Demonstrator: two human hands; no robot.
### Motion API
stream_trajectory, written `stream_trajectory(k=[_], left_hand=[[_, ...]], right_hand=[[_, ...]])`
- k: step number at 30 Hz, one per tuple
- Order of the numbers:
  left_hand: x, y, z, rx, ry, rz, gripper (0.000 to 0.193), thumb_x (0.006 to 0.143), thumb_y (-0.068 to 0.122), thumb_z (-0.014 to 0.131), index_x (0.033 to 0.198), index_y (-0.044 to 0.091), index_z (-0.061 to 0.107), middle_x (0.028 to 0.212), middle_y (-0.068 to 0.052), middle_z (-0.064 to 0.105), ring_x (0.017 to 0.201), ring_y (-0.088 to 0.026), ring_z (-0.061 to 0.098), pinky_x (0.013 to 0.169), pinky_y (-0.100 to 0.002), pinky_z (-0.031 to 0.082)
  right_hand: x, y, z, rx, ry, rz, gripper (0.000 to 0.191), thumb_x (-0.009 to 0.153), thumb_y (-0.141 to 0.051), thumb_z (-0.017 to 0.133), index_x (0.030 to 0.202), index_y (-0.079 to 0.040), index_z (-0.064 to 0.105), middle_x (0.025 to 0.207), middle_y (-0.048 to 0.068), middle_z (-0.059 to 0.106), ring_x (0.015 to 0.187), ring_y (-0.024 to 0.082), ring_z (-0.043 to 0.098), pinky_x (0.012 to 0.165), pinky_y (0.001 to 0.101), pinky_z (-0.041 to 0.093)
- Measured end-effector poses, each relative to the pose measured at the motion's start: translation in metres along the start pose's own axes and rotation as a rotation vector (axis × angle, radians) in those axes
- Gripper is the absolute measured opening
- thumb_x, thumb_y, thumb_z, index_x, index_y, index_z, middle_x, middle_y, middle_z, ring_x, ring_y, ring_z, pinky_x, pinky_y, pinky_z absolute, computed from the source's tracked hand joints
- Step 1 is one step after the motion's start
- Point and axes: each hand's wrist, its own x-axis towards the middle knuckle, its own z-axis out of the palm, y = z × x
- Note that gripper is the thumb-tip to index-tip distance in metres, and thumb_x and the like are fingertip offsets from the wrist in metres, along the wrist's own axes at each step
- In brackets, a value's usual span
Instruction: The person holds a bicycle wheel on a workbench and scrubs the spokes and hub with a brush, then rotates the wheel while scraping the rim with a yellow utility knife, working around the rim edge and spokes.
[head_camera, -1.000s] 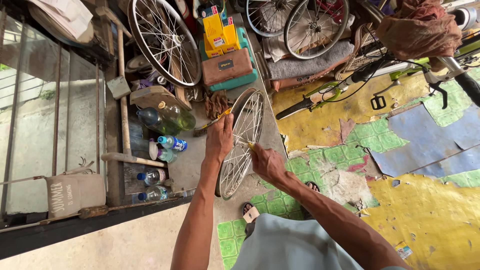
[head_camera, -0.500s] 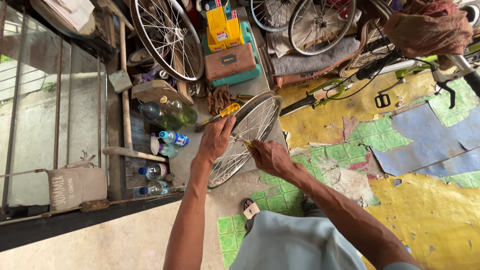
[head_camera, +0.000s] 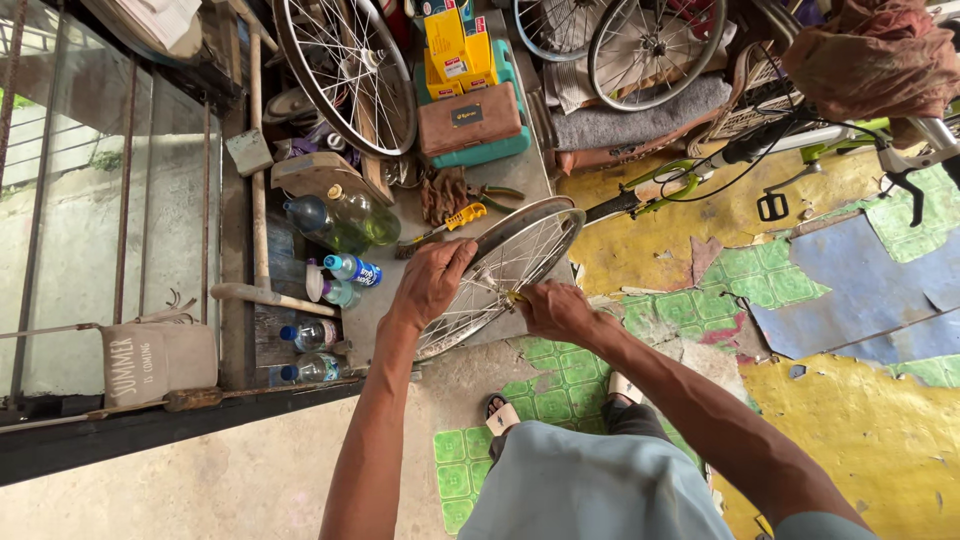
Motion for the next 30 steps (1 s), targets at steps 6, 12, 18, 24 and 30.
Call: stream_trajectory(k=[6, 12, 18, 24, 30], left_hand=[[-0.001, 0.002, 0.000, 0.021, -0.014, -0.088, 0.053, 0.108, 0.046, 0.043, 0.089, 0.000, 0.061, 0.071, -0.018, 0.054, 0.068, -0.034, 0.050, 0.070, -0.045, 0.043], [0.000, 0.002, 0.000, -0.007, 0.026, -0.054, 0.051, 0.107, 0.046, 0.043, 0.091, 0.001, 0.062, 0.071, -0.015, 0.055, 0.066, -0.031, 0.051, 0.068, -0.043, 0.044], [-0.003, -0.001, 0.000, -0.001, 0.015, -0.090, 0.051, 0.108, 0.045, 0.043, 0.090, 0.001, 0.062, 0.068, -0.016, 0.051, 0.064, -0.030, 0.048, 0.068, -0.042, 0.043], [0.001, -0.003, 0.006, -0.003, 0.025, -0.082, 0.053, 0.107, 0.047, 0.043, 0.091, 0.001, 0.063, 0.070, -0.015, 0.055, 0.066, -0.029, 0.052, 0.068, -0.042, 0.045], [0.004, -0.004, 0.010, 0.002, 0.047, -0.129, 0.055, 0.106, 0.050, 0.041, 0.098, 0.003, 0.068, 0.069, -0.016, 0.058, 0.064, -0.029, 0.057, 0.067, -0.042, 0.047]], right_hand=[[-0.006, -0.013, 0.004, 0.094, 0.219, -0.165, 0.016, 0.097, -0.017, 0.059, 0.089, -0.004, 0.064, 0.053, 0.010, 0.058, 0.039, 0.023, 0.053, 0.038, 0.0429, 0.044], [-0.008, -0.046, 0.008, 0.228, 0.253, -0.107, 0.019, 0.100, -0.016, 0.059, 0.086, -0.003, 0.060, 0.053, 0.010, 0.055, 0.041, 0.020, 0.049, 0.039, 0.0402, 0.040], [-0.007, -0.023, 0.018, 0.178, 0.165, -0.064, 0.027, 0.103, -0.017, 0.053, 0.081, -0.004, 0.061, 0.052, 0.008, 0.053, 0.039, 0.017, 0.047, 0.039, 0.0373, 0.039], [-0.009, -0.043, 0.029, 0.610, 0.019, 0.155, 0.031, 0.107, -0.025, 0.049, 0.088, -0.004, 0.061, 0.053, 0.003, 0.056, 0.037, 0.012, 0.050, 0.032, 0.0346, 0.043], [-0.009, -0.025, 0.037, 0.313, 0.234, 0.038, 0.023, 0.106, -0.022, 0.054, 0.093, -0.007, 0.063, 0.054, 0.004, 0.051, 0.037, 0.012, 0.040, 0.032, 0.0345, 0.032]])
